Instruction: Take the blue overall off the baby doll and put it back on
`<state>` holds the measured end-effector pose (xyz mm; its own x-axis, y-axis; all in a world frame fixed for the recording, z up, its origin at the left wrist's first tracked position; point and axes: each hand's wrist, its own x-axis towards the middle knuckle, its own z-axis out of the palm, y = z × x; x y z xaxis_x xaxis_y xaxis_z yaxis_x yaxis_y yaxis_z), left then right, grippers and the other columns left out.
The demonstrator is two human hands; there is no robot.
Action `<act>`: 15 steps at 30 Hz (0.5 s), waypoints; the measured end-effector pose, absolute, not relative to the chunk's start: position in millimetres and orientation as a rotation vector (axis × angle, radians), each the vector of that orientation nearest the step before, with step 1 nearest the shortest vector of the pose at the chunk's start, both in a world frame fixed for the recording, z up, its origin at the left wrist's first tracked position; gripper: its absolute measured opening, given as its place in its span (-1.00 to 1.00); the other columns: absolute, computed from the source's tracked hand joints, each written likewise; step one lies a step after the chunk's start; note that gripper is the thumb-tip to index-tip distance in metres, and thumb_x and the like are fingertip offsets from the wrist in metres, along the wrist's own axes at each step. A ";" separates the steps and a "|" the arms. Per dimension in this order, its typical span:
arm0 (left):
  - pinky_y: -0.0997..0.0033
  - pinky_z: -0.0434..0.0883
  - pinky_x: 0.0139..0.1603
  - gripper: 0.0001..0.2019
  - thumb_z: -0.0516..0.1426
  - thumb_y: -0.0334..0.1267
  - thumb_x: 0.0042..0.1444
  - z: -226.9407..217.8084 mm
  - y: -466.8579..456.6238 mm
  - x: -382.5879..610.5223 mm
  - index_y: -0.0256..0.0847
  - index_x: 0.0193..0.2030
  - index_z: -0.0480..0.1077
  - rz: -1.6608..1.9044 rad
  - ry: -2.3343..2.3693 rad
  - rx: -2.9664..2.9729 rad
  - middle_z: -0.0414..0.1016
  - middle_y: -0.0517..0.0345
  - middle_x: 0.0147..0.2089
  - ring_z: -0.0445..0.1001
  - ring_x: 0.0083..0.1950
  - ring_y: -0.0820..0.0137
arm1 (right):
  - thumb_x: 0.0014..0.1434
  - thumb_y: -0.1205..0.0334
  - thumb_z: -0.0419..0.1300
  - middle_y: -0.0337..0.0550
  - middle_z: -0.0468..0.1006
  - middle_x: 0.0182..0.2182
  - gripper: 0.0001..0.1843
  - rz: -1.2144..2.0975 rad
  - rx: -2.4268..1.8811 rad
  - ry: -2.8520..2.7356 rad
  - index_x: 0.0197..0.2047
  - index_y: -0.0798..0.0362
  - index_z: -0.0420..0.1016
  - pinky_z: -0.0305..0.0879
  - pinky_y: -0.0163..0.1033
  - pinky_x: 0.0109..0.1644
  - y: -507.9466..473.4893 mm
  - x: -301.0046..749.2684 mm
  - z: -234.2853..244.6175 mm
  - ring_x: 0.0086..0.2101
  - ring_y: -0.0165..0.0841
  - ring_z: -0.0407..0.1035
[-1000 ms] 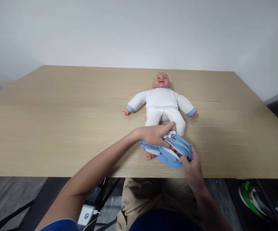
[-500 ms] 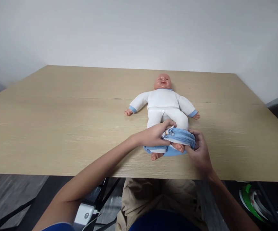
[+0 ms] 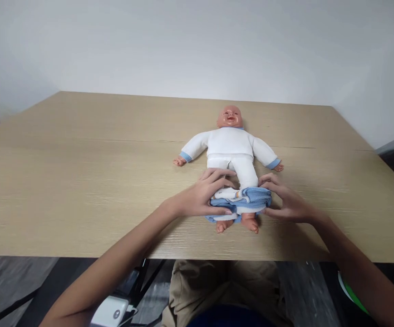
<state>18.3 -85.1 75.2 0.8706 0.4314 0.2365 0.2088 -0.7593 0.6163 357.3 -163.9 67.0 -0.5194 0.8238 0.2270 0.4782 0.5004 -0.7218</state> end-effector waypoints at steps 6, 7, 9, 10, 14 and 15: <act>-0.39 0.08 0.70 -0.42 0.46 0.15 0.20 73.2 -68.5 -11.8 -0.11 0.21 0.49 0.411 0.542 2.391 -0.07 -0.18 0.76 -0.08 0.75 -0.26 | 0.37 -0.01 0.46 -0.04 0.47 0.08 -0.74 0.873 -1.032 -2.170 0.03 -0.10 0.64 0.34 0.00 0.39 -147.8 363.5 65.7 0.15 -0.11 0.44; -0.40 0.06 0.70 -0.44 0.48 0.10 0.18 71.8 -66.1 -12.8 -0.11 0.19 0.50 0.432 0.528 2.365 -0.03 -0.17 0.76 -0.05 0.75 -0.25 | 0.38 -0.04 0.45 -0.05 0.47 0.06 -0.74 0.914 -1.028 -2.141 0.00 -0.09 0.65 0.34 -0.01 0.38 -141.8 363.0 64.7 0.12 -0.12 0.44; -0.37 0.05 0.71 -0.58 0.47 -0.02 0.19 67.3 -62.4 -11.4 -0.12 0.08 0.54 0.500 0.496 2.280 0.13 -0.16 0.70 0.08 0.71 -0.20 | 0.37 -0.10 0.43 -0.08 0.47 0.00 -0.71 1.026 -1.021 -2.058 -0.12 -0.05 0.64 0.37 -0.02 0.33 -127.6 359.9 61.8 0.05 -0.15 0.44; -0.34 0.08 0.70 -0.68 0.44 -0.06 0.22 64.0 -61.1 -9.6 -0.13 0.00 0.55 0.545 0.490 2.210 0.23 -0.15 0.66 0.18 0.67 -0.15 | 0.35 -0.15 0.43 -0.09 0.48 -0.03 -0.65 1.090 -1.022 -1.998 -0.19 -0.03 0.62 0.39 -0.04 0.28 -120.0 357.2 59.7 0.01 -0.16 0.44; -0.10 0.31 0.56 -0.77 0.40 -0.07 0.28 42.6 -59.4 -1.7 -0.17 -0.15 0.56 0.758 0.546 1.822 0.54 -0.17 0.35 0.46 0.45 0.02 | 0.16 -0.32 0.45 -0.18 0.49 -0.26 -0.50 1.313 -1.099 -1.601 -0.33 -0.04 0.54 0.45 -0.10 -0.04 -97.0 337.9 46.6 -0.21 -0.19 0.42; -0.04 0.33 0.53 -0.74 0.42 -0.05 0.25 36.4 -59.8 -0.6 -0.18 -0.15 0.57 0.809 0.593 1.733 0.56 -0.15 0.28 0.48 0.40 0.04 | 0.11 -0.33 0.45 -0.19 0.51 -0.32 -0.50 1.351 -1.134 -1.472 -0.32 -0.05 0.55 0.46 -0.10 -0.10 -94.9 331.3 43.2 -0.26 -0.19 0.42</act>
<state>-0.6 -59.8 36.4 0.6441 0.7305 0.2270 -0.0039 -0.2937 0.9559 331.3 -94.9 43.2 -0.2587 0.9659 -0.0042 0.0867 0.0189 -0.9961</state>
